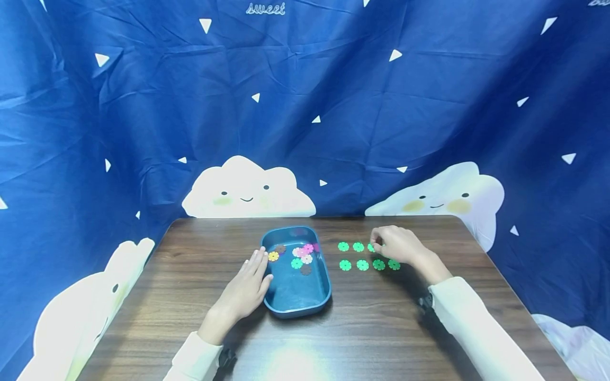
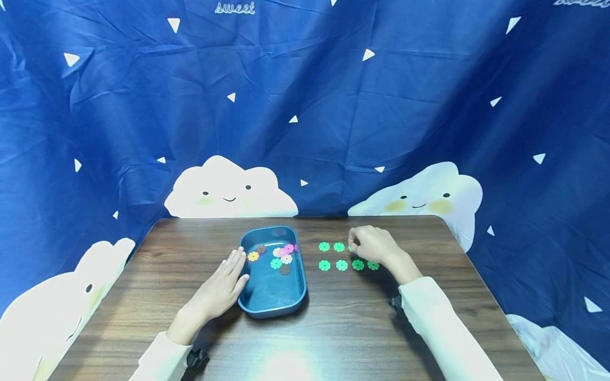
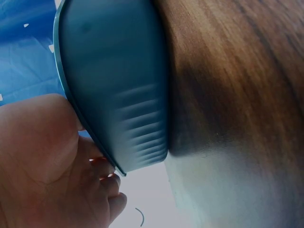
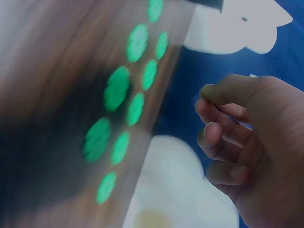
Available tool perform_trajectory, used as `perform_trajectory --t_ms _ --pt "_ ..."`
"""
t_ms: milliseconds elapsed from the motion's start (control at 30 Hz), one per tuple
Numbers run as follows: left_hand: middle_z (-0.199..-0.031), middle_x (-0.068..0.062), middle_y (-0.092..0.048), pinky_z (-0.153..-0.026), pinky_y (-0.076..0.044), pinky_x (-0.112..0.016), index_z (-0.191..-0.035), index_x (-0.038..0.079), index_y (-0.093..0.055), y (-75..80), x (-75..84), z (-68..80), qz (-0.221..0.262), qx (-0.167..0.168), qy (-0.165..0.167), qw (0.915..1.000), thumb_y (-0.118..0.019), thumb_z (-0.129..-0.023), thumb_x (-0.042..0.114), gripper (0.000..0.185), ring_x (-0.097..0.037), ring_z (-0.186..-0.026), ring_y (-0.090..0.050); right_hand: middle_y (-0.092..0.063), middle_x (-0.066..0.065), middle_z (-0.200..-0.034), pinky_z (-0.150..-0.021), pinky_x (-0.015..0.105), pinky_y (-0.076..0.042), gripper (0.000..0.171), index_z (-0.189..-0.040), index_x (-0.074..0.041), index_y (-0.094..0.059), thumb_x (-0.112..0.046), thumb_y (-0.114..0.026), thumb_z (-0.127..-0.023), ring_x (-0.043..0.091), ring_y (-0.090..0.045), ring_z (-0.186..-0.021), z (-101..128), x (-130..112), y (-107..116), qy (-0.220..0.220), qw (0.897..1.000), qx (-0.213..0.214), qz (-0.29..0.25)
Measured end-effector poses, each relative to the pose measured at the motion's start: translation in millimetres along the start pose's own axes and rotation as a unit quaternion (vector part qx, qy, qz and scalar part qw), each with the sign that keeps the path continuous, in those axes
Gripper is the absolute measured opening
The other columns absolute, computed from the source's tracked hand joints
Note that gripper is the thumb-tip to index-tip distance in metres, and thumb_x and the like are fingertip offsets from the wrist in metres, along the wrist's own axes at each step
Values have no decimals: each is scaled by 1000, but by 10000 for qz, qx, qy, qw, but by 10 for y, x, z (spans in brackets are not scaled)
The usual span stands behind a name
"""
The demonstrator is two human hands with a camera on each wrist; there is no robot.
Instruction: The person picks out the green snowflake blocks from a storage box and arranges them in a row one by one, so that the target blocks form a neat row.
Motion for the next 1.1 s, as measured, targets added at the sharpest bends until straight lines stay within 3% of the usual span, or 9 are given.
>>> perform_trajectory --t_ms 400,667,1100 --pt "-164 -12 -18 -122 -24 -49 -155 3 -23 8 15 3 -30 18 -28 10000 -37 -106 36 61 -29 -152 -19 -60 -14 -73 -57 32 -46 9 -79 -31 -63 -29 -65 -88 10 -54 -65 -493 -823 30 632 9980 -24 -35" --pt "-163 -14 -20 -121 -26 -50 -153 1 -27 21 25 3 -18 129 -46 9999 -41 -105 35 61 -30 -151 -21 -60 -14 -75 -61 29 -46 10 -81 -30 -63 -29 -64 -91 9 -55 -70 -707 -1315 45 983 9942 -446 -25" --pt "-163 -16 -21 -121 -26 -51 -153 0 -27 32 19 5 -28 132 -81 9999 -42 -105 32 60 -32 -151 -22 -60 -11 -75 -58 25 -45 11 -82 -25 -64 -29 -65 -92 9 -54 -67 -963 -1809 -105 1244 9859 -1072 318"
Point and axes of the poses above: each hand's wrist, its own z-axis away from the middle knuckle, its own y-axis out of the back of the hand, x = y × z, the point moved 4 cm from there along -z, towards the middle knuckle
